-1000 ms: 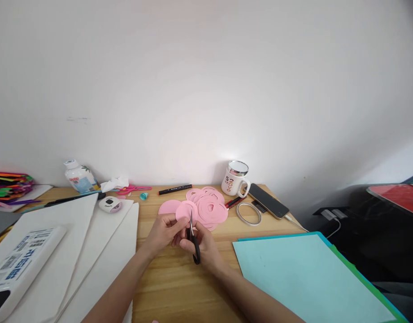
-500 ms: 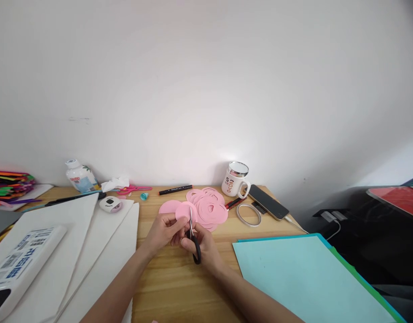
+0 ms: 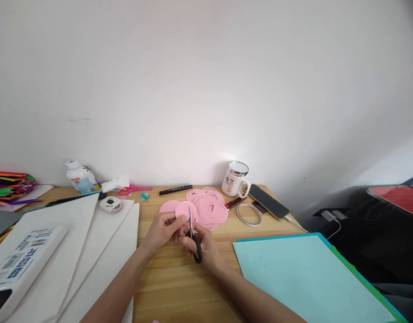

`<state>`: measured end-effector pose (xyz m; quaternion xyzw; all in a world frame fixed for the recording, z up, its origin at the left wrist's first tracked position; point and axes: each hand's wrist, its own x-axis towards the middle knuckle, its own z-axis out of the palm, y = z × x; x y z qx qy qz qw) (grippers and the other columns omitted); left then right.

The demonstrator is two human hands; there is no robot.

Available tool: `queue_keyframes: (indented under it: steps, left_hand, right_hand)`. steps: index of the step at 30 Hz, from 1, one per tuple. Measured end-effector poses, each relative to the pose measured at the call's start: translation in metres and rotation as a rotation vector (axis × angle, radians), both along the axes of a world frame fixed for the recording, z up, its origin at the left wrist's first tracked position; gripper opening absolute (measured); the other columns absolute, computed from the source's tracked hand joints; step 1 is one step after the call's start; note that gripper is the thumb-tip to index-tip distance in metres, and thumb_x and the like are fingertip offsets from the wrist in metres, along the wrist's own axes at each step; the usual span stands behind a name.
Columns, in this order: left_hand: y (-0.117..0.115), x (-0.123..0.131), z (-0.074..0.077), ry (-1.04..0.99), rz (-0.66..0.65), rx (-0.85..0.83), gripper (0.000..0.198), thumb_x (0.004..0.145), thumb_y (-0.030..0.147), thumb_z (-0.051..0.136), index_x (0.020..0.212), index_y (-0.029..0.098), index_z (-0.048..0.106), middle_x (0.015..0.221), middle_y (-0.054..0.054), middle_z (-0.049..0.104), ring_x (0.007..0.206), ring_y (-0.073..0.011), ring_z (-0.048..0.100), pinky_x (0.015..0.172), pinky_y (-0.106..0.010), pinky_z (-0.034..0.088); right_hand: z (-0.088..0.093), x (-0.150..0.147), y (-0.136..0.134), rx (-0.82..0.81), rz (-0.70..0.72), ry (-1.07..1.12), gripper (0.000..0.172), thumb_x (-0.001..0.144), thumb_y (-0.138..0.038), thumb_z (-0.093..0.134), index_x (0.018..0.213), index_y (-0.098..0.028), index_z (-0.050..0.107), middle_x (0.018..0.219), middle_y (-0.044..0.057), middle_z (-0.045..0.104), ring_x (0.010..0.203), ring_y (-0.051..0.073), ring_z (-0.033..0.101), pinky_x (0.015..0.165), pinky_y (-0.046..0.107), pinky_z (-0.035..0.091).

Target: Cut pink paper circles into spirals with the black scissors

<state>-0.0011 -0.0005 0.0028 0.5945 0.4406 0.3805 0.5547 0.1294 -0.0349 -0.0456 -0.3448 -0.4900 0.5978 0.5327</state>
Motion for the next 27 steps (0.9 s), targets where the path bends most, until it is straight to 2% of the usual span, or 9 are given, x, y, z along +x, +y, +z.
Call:
queue_keyframes:
  steps: [8,15,21,27]
  left_hand:
    - [0.0015,-0.0023,-0.0003,0.004,0.011,0.03,0.041,0.073,0.045,0.06,0.047,0.015,0.05,0.04,0.003,0.05,0.035,-0.0062,0.042,0.035,-0.018,0.029]
    - [0.0034,-0.0036,-0.0016,0.016,0.041,0.06,0.042,0.075,0.048,0.058,0.049,0.016,0.049,0.042,0.003,0.05,0.034,-0.0063,0.042,0.034,-0.018,0.029]
    - [0.0032,-0.0034,-0.0028,0.076,0.041,0.09,0.04,0.072,0.048,0.061,0.051,0.016,0.051,0.041,0.004,0.049,0.035,-0.0058,0.039,0.035,-0.018,0.028]
    - [0.0021,-0.0029,0.0005,0.075,-0.046,0.076,0.037,0.071,0.046,0.062,0.052,0.016,0.051,0.039,0.006,0.045,0.035,-0.0059,0.037,0.035,-0.018,0.027]
  right_hand:
    - [-0.0004,0.0,-0.0004,-0.045,0.004,0.014,0.045,0.06,-0.055,0.072,0.073,-0.018,0.049,0.043,-0.008,0.048,0.034,0.006,0.038,0.035,0.018,0.029]
    - [-0.0022,-0.0007,-0.0002,-0.069,0.008,0.037,0.044,0.06,-0.053,0.073,0.072,-0.019,0.048,0.041,-0.009,0.047,0.032,0.006,0.038,0.035,0.018,0.032]
    - [-0.0028,-0.0019,-0.0006,-0.074,0.019,0.017,0.042,0.061,-0.051,0.073,0.073,-0.019,0.048,0.045,-0.008,0.049,0.035,0.007,0.041,0.036,0.018,0.031]
    - [-0.0016,0.0017,0.0018,-0.034,-0.011,0.044,0.042,0.055,-0.037,0.08,0.078,-0.019,0.051,0.057,-0.005,0.052,0.049,0.008,0.039,0.045,0.019,0.029]
